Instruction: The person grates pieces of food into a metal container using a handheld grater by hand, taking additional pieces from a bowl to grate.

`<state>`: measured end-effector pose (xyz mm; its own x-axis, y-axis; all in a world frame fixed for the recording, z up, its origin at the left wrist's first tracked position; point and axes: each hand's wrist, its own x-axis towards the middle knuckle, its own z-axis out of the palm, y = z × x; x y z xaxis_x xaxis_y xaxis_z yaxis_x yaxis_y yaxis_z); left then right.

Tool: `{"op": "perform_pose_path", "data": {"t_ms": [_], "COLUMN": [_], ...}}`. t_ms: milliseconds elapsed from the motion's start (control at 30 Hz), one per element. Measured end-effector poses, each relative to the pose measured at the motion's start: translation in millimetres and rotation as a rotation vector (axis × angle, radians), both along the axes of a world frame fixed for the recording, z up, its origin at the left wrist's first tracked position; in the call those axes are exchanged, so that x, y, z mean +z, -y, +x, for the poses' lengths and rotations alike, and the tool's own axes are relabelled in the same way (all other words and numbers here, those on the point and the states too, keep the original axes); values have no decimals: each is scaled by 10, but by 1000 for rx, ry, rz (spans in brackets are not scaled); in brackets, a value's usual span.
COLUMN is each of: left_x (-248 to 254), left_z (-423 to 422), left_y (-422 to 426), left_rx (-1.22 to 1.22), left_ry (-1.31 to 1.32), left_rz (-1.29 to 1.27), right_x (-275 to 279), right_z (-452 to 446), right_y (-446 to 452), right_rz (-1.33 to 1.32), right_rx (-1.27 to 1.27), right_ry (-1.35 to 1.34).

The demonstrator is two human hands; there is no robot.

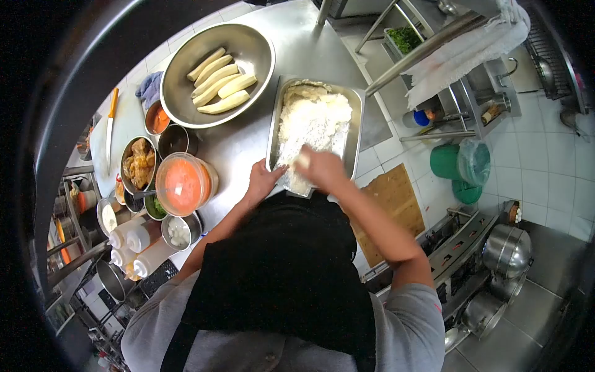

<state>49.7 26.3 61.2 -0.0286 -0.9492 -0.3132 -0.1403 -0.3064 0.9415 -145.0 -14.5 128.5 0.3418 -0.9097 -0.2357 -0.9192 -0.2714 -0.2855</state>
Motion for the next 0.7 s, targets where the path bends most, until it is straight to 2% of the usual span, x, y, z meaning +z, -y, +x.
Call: {"op": "perform_pose_path", "data": {"t_ms": [33,67,100,167,233,267,300,400,500,533,567,633,700], "left_x": [-48,-52,-35,40,118,264,235,-12,31,-45,-49,-64,-92], "left_z": [6,2,-11,15,42,37,36,36,38,39,19,28,25], "left_y": [-33,-43,-53,-36,4,21,21,-4,28,39,21,19,2], "left_rx": [-10,-5,6,14,-37,-24,-22,-20,-20,-6,-6,40,29], "left_ry": [-11,-9,-32,-54,-3,2,3,-30,23,-47,-51,-98,-44], "left_rz": [-1,5,20,20,-26,33,42,49,9,8,15,21,29], "right_x": [-42,-64,-15,-40,116,157,127,-10,-204,-71,3,-66,73], "right_z": [-83,-201,-315,-307,-45,-15,-37,-349,-351,-151,-120,-120,-294], "right_y": [216,450,691,678,209,50,115,752,611,350,120,160,620], "right_rz": [69,-47,-99,-112,-16,-34,-25,24,11,82,88,113,106], "right_rx": [-95,-207,-284,-218,5,160,162,-269,-238,-162,40,-7,-316], "right_ry": [-73,30,0,-33,-95,22,24,-91,-82,-128,42,-23,-56]}}
